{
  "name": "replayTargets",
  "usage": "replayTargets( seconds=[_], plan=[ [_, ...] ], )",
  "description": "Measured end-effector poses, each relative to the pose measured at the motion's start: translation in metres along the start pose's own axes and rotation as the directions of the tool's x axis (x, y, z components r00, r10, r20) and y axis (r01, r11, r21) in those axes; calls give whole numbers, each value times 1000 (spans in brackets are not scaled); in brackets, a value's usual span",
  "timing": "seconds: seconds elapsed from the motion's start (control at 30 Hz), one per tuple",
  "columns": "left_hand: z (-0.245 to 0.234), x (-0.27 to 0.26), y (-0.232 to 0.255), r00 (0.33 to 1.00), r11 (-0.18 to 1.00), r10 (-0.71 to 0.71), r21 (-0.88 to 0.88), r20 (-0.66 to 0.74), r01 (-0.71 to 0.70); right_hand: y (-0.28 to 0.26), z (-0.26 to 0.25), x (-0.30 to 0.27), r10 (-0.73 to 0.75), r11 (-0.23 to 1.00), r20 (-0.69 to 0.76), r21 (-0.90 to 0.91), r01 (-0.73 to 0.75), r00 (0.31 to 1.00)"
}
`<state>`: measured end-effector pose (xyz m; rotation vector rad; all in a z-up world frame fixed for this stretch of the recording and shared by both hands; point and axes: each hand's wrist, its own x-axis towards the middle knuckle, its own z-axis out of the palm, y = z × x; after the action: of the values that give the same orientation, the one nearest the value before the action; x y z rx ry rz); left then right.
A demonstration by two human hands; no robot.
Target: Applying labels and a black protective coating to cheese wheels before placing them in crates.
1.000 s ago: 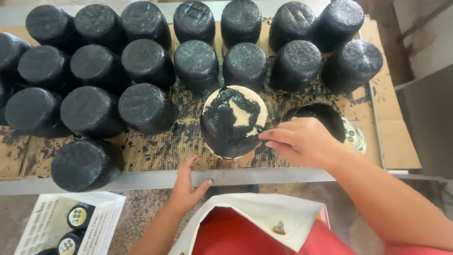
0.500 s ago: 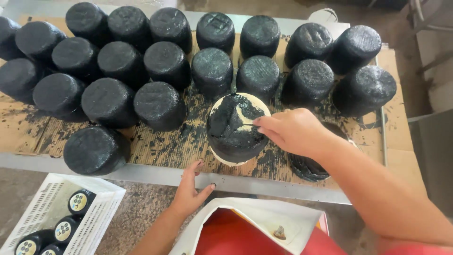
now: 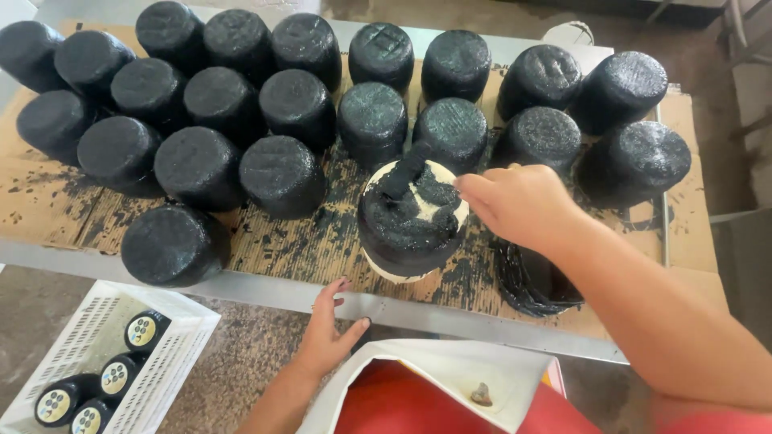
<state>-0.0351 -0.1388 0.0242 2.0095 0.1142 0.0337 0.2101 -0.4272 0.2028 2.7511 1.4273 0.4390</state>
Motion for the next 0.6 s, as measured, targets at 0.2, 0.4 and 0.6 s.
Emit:
replayTargets(
  seconds=[0.2,0.4,0.6],
  plan=[
    [1,-5,0,1000,1000,9,28,-30,-8,31,-24,-50,13,994,155,105,-30,988],
    [8,-12,-7,998,1000,-28,3,-52,28,34,-58,-41,-206,857,42,489,160,978],
    [10,-2,15,999,999,32,38,-19,-32,7,-28,12,-196,893,257,445,65,946]
  ],
)
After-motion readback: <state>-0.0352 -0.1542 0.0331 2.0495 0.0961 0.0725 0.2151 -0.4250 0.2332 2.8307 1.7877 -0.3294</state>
